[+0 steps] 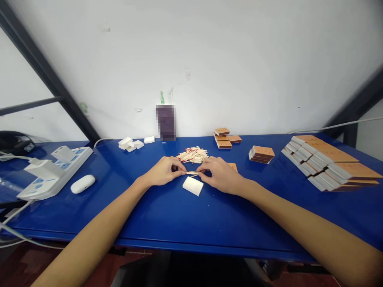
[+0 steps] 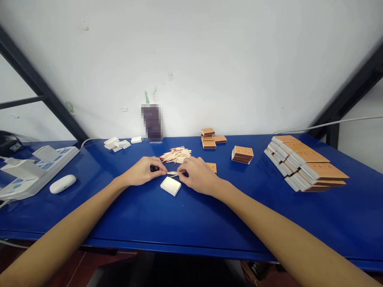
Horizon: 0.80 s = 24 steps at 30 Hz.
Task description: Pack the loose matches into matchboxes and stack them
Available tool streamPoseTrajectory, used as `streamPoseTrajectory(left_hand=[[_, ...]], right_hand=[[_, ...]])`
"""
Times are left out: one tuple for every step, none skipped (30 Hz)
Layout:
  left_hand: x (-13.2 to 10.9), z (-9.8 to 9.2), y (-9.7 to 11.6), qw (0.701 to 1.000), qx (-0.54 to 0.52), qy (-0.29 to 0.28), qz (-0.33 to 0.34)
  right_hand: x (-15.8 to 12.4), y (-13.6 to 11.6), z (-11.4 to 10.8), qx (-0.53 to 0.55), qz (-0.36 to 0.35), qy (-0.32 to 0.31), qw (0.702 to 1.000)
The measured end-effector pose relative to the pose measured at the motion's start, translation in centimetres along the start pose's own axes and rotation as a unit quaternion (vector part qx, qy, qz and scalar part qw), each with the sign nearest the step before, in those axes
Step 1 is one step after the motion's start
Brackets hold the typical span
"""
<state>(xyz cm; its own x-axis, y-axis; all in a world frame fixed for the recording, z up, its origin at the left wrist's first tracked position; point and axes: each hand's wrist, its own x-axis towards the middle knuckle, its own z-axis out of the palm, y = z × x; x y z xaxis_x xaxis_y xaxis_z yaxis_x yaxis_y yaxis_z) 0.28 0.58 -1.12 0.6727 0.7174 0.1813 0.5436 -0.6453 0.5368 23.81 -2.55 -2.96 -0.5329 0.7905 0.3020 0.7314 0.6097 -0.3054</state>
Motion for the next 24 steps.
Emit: streamPoseTrajectory(left_hand=[[0.0, 0.1, 0.1, 1.0, 0.004, 0.004, 0.0], [0.0, 0.1, 0.1, 1.0, 0.006, 0.007, 0.0], [0.0, 0.2, 0.2, 1.0, 0.005, 0.009, -0.001], [0.1, 0.3, 0.3, 1.0, 0.003, 0.011, -0.002], [0.1, 0.3, 0.3, 1.0, 0.002, 0.013, -0.004], [0.1, 0.4, 0.4, 1.0, 0.002, 0.015, -0.004], [0.1, 0.5, 0.4, 1.0, 0.003, 0.018, -0.005], [0.2, 0.5, 0.4, 1.0, 0.005, 0.019, -0.005], [0.2, 0.6, 0.4, 1.0, 0.006, 0.021, -0.004], [0.2, 0.6, 0.4, 1.0, 0.005, 0.023, -0.003], [0.3, 0.6, 0.4, 1.0, 0.003, 0.024, -0.002], [0.3, 0.7, 0.4, 1.0, 0.0, 0.025, -0.001], [0.3, 0.7, 0.4, 1.0, -0.004, 0.026, 0.001], [0.3, 0.8, 0.5, 1.0, -0.006, 0.028, 0.003], [0.3, 0.9, 0.6, 1.0, -0.008, 0.03, 0.005], [0.3, 1.0, 0.6, 0.999, -0.009, 0.031, 0.006], [0.3, 1.1, 0.8, 0.999, -0.009, 0.033, 0.007], [0.3, 1.2, 0.9, 0.999, -0.009, 0.034, 0.007], [0.3, 1.3, 1.0, 0.999, -0.008, 0.035, 0.007], [0.2, 1.4, 1.1, 0.999, -0.007, 0.037, 0.008], [0.2, 1.4, 1.2, 0.999, -0.007, 0.038, 0.009], [0.2, 1.5, 1.3, 0.999, -0.008, 0.04, 0.009], [0.2, 1.5, 1.3, 0.999, -0.009, 0.042, 0.009], [0.2, 1.5, 1.3, 0.999, -0.012, 0.044, 0.008]], right_hand=[[0.0, 0.0, 0.0, 0.001, 0.001, 0.001, 1.0], [0.0, 0.1, 0.0, 0.002, 0.001, 0.0, 1.0], [0.0, 0.1, 0.0, 0.001, 0.001, 0.0, 1.0], [0.0, 0.1, 0.0, 0.001, 0.001, -0.002, 1.0], [0.0, 0.0, 0.0, 0.0, 0.001, -0.003, 1.0], [0.0, 0.0, 0.0, 0.0, 0.002, -0.004, 1.0], [-0.1, 0.0, 0.0, 0.0, 0.004, -0.004, 1.0], [-0.1, 0.0, 0.0, 0.001, 0.006, -0.004, 1.0], [-0.1, -0.1, 0.0, 0.0, 0.007, -0.005, 1.0], [-0.2, -0.1, 0.0, -0.001, 0.007, -0.005, 1.0], [-0.2, -0.1, 0.0, -0.001, 0.007, -0.005, 1.0], [-0.2, -0.1, 0.0, -0.002, 0.006, -0.005, 1.0], [-0.2, -0.1, 0.0, -0.003, 0.004, -0.004, 1.0], [-0.3, -0.1, 0.0, -0.003, 0.003, -0.005, 1.0], [-0.2, -0.1, 0.1, -0.002, 0.001, -0.005, 1.0], [-0.2, -0.1, 0.1, 0.001, 0.0, -0.005, 1.0], [-0.2, -0.1, 0.1, 0.005, 0.0, -0.006, 1.0], [-0.2, 0.0, 0.1, 0.009, 0.0, -0.006, 1.0], [-0.2, 0.0, 0.1, 0.012, 0.001, -0.006, 1.0], [-0.1, 0.0, 0.1, 0.015, 0.003, -0.007, 1.0], [-0.1, 0.0, 0.1, 0.017, 0.004, -0.008, 1.0], [-0.1, 0.1, 0.1, 0.017, 0.005, -0.009, 1.0], [-0.1, 0.1, 0.1, 0.017, 0.006, -0.011, 1.0], [-0.1, 0.1, 0.0, 0.015, 0.005, -0.013, 1.0]])
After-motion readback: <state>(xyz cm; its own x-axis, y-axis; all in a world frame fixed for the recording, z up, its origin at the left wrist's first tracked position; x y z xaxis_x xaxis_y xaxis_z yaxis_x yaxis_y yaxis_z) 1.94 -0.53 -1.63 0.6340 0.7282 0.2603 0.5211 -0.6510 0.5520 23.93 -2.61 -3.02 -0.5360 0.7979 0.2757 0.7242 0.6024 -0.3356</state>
